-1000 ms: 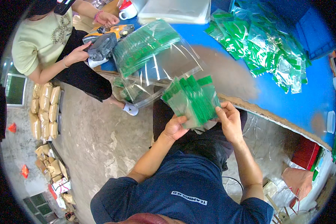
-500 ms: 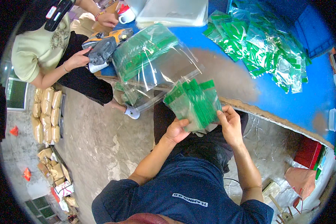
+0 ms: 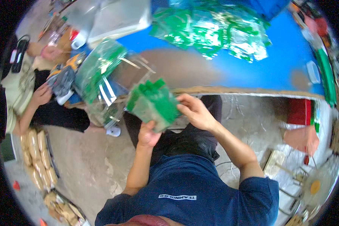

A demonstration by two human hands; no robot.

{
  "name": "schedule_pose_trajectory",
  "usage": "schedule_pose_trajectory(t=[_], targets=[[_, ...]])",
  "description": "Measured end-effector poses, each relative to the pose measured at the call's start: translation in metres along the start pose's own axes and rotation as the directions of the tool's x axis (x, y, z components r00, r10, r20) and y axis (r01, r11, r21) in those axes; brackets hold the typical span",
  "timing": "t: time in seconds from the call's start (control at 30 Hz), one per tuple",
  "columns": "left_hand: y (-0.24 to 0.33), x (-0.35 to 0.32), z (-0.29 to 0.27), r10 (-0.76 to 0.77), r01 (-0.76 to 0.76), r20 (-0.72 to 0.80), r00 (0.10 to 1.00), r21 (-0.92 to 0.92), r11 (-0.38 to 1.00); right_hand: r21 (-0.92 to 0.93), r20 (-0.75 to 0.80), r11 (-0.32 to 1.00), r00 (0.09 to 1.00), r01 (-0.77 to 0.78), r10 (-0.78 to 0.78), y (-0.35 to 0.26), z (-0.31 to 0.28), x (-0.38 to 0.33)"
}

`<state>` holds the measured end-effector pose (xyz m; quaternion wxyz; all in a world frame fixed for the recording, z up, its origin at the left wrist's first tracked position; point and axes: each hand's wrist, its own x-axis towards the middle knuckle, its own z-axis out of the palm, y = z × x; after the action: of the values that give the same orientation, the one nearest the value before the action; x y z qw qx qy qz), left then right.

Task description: The worker sorts small green plastic packets on a blue workbench, counting and stacking them before placing the stacks into a larger transparent plastic bag.

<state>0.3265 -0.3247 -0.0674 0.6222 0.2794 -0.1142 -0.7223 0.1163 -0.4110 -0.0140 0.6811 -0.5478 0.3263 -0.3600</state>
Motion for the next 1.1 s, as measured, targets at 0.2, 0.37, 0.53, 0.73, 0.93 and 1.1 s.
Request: schedule_pose_trajectory(t=[0.2, 0.37, 0.53, 0.73, 0.93, 1.1], targets=[[0.008, -0.002, -0.002, -0.021, 0.021, 0.024, 0.999, 0.007, 1.0, -0.831, -0.179, 0.55, 0.895, 0.086, -0.41, -0.053, -0.068, 0.113], [-0.012, -0.001, -0.007, -0.123, 0.127, 0.047, 0.991, -0.119, 0.985, -0.989, 0.074, -0.142, 0.731, -0.032, -0.679, -0.033, -0.152, 0.215], [-0.008, -0.013, 0.005, -0.08, 0.076, -0.028, 0.996, -0.134, 0.988, -0.963, 0.268, -0.091, 0.871, 0.254, -0.412, -0.024, -0.121, 0.195], [0.01, -0.002, -0.02, -0.031, 0.041, 0.109, 0.994, -0.091, 0.995, -0.79, -0.239, 0.596, 0.821, 0.146, -0.518, -0.07, -0.066, 0.116], [0.01, 0.014, -0.01, -0.074, 0.075, 0.104, 0.992, -0.004, 0.997, -0.517, 0.28, 0.843, 0.901, -0.149, 0.331, -0.101, -0.038, 0.085], [-0.007, 0.021, 0.01, -0.059, 0.065, 0.053, 0.997, -0.11, 0.992, -0.499, 0.149, 0.847, 0.945, -0.183, 0.292, -0.078, -0.055, 0.143]])
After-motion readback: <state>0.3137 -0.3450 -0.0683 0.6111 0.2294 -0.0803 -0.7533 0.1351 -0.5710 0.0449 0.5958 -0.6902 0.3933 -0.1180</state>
